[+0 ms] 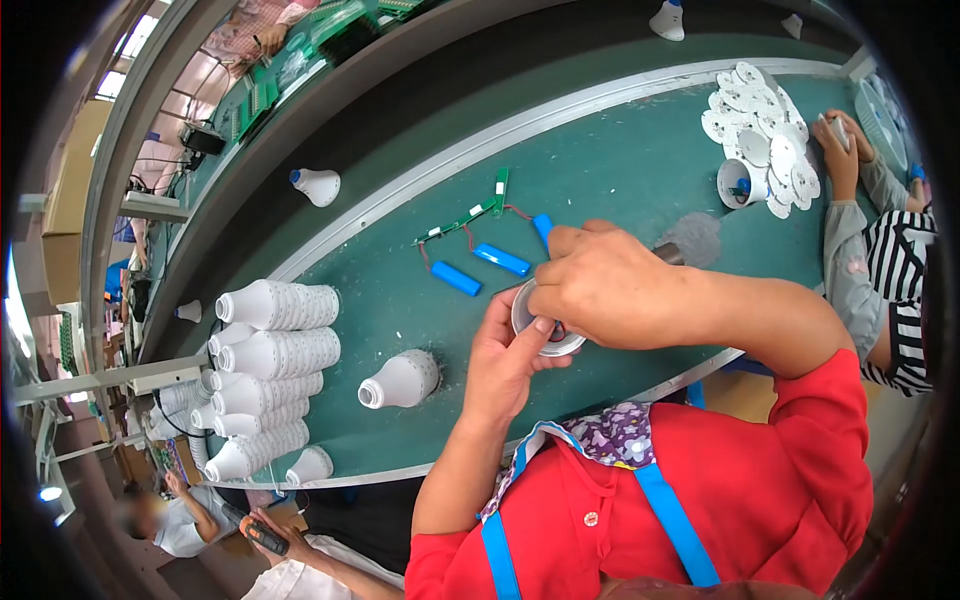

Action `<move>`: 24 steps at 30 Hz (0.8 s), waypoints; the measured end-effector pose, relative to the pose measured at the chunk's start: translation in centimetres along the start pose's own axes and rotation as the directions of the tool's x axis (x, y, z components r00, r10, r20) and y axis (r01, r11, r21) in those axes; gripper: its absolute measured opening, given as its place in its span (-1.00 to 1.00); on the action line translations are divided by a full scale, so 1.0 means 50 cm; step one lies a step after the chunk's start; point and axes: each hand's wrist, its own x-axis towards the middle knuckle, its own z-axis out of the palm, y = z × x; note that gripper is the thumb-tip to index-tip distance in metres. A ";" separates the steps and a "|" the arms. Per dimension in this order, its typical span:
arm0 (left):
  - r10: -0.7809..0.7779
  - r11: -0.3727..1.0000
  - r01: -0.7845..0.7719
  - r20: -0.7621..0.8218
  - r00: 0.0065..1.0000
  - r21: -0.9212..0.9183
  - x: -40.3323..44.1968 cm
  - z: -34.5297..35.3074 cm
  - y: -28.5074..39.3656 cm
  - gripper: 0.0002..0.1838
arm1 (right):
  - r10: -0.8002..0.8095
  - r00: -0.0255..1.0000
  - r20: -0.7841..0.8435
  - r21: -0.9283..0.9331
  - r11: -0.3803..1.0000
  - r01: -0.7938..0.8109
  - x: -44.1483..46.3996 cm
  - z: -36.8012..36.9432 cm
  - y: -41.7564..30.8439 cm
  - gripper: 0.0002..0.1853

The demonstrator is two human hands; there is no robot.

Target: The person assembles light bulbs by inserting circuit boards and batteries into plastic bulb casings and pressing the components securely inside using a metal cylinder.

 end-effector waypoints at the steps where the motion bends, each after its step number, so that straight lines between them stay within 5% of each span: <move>1: -0.002 1.000 0.002 0.003 1.000 -0.003 0.000 0.000 0.001 -0.61 | 0.011 0.999 0.034 -0.021 1.000 -0.010 0.001 -0.007 0.000 -0.84; 2: -0.004 1.000 0.004 0.004 1.000 -0.005 0.001 0.000 0.002 -0.61 | 0.021 0.997 0.067 -0.042 0.999 -0.018 0.001 -0.013 0.002 -0.82; 6: 0.023 0.999 -0.022 -0.047 0.999 0.041 0.002 0.003 0.000 -0.64 | 0.165 0.954 -0.249 0.430 0.902 -0.044 -0.017 -0.045 0.053 -0.72; 8: 0.003 0.999 -0.001 -0.059 0.998 0.038 0.002 0.005 0.004 -0.63 | 0.406 0.893 -0.196 0.547 0.801 -0.244 -0.032 -0.060 0.062 -0.74; 14: 0.004 1.000 -0.003 -0.056 0.998 0.023 0.003 0.006 0.006 -0.62 | 0.405 0.881 -0.245 0.565 0.798 -0.209 -0.057 -0.007 0.075 -0.79; 20: -0.017 1.000 0.017 -0.069 0.997 0.007 0.003 0.008 0.008 -0.63 | 0.522 0.853 0.016 0.772 0.535 -0.342 -0.046 0.016 0.057 -0.78; 24: -0.017 1.000 0.016 -0.075 0.997 -0.013 0.004 0.007 0.006 -0.64 | 0.225 0.946 -0.233 0.511 0.856 -0.078 -0.047 0.007 0.052 -0.71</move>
